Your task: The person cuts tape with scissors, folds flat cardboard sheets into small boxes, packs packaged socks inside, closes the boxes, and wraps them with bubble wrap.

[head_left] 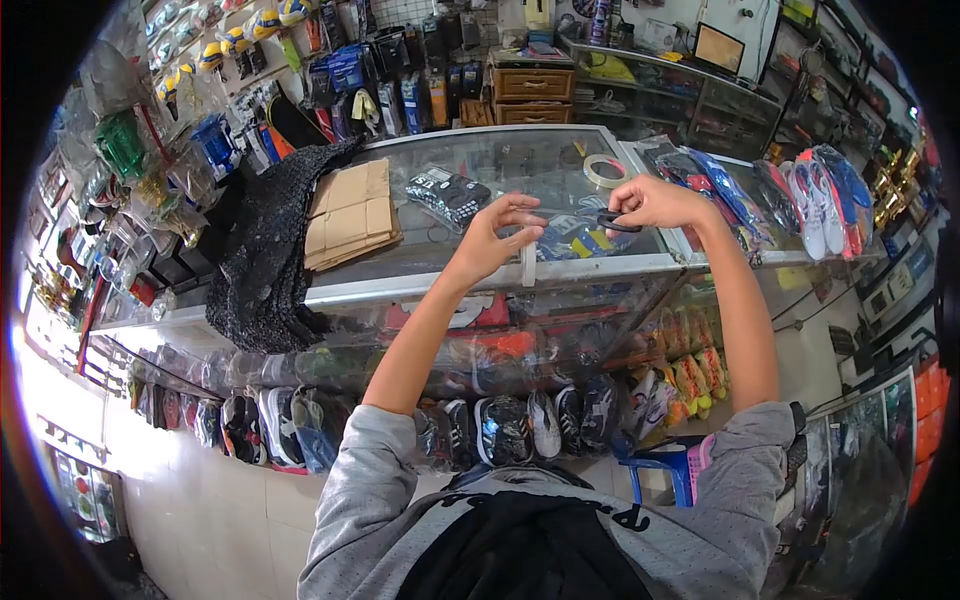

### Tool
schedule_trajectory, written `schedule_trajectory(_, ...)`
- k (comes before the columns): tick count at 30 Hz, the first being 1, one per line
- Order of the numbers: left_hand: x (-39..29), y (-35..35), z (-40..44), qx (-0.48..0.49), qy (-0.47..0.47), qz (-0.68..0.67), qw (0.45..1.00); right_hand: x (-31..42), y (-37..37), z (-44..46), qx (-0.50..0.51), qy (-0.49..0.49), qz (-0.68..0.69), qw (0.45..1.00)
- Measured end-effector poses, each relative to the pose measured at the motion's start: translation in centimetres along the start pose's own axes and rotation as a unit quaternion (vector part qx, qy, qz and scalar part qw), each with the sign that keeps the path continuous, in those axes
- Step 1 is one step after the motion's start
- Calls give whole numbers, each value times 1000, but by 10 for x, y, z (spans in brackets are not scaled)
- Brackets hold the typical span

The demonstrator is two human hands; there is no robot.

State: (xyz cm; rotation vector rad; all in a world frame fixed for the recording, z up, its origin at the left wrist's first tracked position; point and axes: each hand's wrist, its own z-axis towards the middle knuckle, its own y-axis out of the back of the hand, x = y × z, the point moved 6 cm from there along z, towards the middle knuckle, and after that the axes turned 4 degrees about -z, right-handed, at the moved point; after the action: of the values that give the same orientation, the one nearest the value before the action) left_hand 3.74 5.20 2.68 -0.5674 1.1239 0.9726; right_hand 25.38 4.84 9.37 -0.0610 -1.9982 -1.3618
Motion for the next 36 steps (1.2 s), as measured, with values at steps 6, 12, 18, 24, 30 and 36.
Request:
schedule_trajectory(6, -5, -1, -2, 5, -15, 53, 998, -23, 4, 4, -74, -18, -13, 997)
schedule_trajectory(12, -6, -2, -4, -21, -8, 3, 1000, -53, -22, 20, -155, -108, -216, 958)
schedule_trajectory(18, -9, -3, -5, -23, -6, 5, 1000, 5, -30, 36, -303, 65, -138, 941)
schedule_trajectory(24, -6, -5, -5, -14, -8, 8, 1000, 58, -38, 45, -329, 201, 89, 918)
schedule_trajectory(30, -12, -6, -6, -11, -42, 19, 999, 72, -39, 39, -388, 252, 69, 884)
schedule_trajectory(36, 3, 5, 1, -18, -156, 43, 987, 112, -78, 24, -203, 251, 329, 888)
